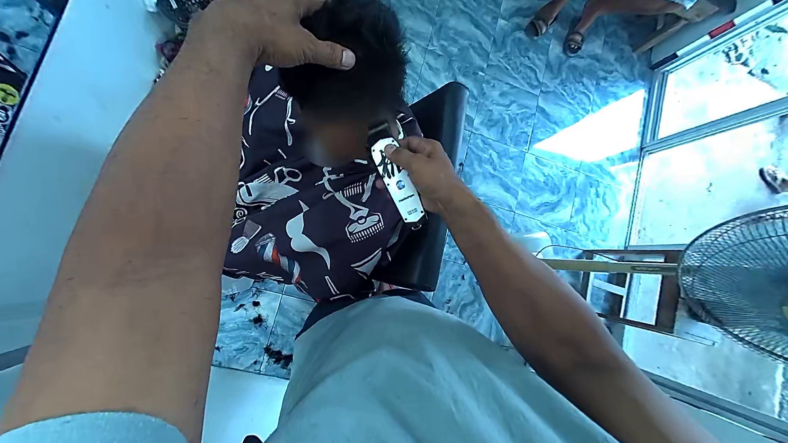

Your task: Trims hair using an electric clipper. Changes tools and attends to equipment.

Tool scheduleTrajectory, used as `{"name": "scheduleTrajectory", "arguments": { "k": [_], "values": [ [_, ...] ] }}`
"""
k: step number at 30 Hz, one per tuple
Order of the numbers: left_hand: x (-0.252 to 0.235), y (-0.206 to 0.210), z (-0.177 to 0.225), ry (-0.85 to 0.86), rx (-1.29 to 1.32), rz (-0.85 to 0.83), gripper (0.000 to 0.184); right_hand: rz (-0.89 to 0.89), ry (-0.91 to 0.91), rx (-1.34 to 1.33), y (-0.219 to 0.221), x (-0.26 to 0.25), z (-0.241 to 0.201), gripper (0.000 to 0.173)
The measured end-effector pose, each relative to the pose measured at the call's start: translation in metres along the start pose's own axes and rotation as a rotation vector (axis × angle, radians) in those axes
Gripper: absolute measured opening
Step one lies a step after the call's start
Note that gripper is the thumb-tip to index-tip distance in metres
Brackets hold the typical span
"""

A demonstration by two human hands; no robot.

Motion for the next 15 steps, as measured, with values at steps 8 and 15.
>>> {"name": "scheduleTrajectory", "arguments": {
  "k": [8, 15],
  "values": [
    [0.002, 0.000, -0.001, -0.009, 0.005, -0.010, 0.073, 0.005, -0.047, -0.040, 0.005, 0.000, -0.002, 0.026],
    [0.005, 0.002, -0.002, 0.050, 0.018, 0.077, 0.083, -0.093, 0.115, -0.176, 0.017, 0.035, 0.023, 0.033]
  ]
}}
Point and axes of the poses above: each hand's wrist, its own x-axis away from the middle knuckle, its own y-axis out of the palm, z = x × y, the point moved 5 cm from there along -x, towards the middle knuckle, and after that the axes turned 2 degrees about -x, right-handed, at the moved point
